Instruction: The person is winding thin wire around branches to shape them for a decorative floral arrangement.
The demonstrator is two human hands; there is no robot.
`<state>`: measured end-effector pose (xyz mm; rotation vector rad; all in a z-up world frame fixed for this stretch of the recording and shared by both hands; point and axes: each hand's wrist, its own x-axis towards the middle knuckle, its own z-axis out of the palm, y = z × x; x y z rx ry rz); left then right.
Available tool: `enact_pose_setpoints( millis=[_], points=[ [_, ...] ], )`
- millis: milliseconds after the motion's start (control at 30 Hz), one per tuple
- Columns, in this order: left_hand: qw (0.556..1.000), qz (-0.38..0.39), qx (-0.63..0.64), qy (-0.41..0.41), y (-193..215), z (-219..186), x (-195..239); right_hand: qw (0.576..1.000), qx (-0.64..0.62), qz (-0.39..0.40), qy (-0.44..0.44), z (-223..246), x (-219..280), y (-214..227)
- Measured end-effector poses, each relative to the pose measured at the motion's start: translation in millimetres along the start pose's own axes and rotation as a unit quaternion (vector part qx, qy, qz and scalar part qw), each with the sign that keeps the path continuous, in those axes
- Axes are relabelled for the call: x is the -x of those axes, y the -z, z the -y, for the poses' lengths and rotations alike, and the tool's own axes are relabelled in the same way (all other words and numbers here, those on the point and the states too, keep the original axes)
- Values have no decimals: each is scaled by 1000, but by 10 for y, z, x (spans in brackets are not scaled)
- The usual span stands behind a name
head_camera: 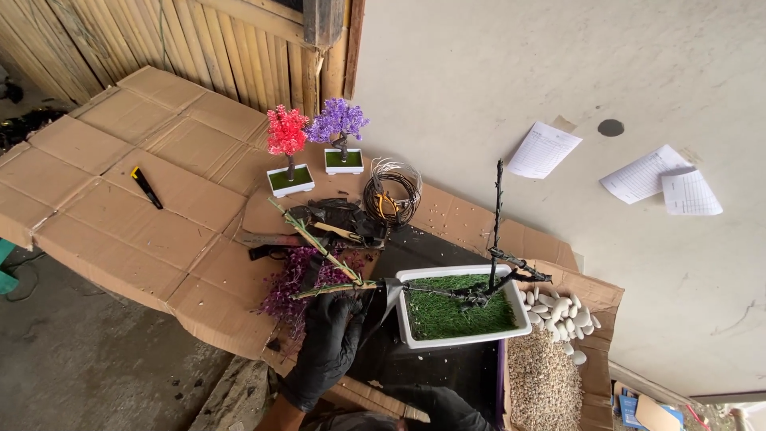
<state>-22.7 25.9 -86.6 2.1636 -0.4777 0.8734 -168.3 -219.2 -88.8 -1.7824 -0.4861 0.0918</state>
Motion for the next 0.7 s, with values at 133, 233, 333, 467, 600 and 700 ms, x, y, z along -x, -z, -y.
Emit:
enact_pose_setpoints(
  millis=[133,233,333,467,600,700],
  points=[
    [987,49,81,129,-36,-61,58,998,-60,-19,-6,224,-717,247],
    [997,40,25,63,-14,-100,166,998,-21,-54,-10,521,-1115,174],
    [996,31,60,66,0,-143,286,991,-3,-137,-4,687,-1375,9],
    [990,13,127,60,72,-200,555,943,-264,-165,-121,1249,-1745,-179],
    [986,72,91,119,-59,-35,839,901,-365,-210,-106,1070,-1836,-307],
    [988,89,73,106,-65,72,1010,838,-495,-210,-94,957,-1845,-353]
  ],
)
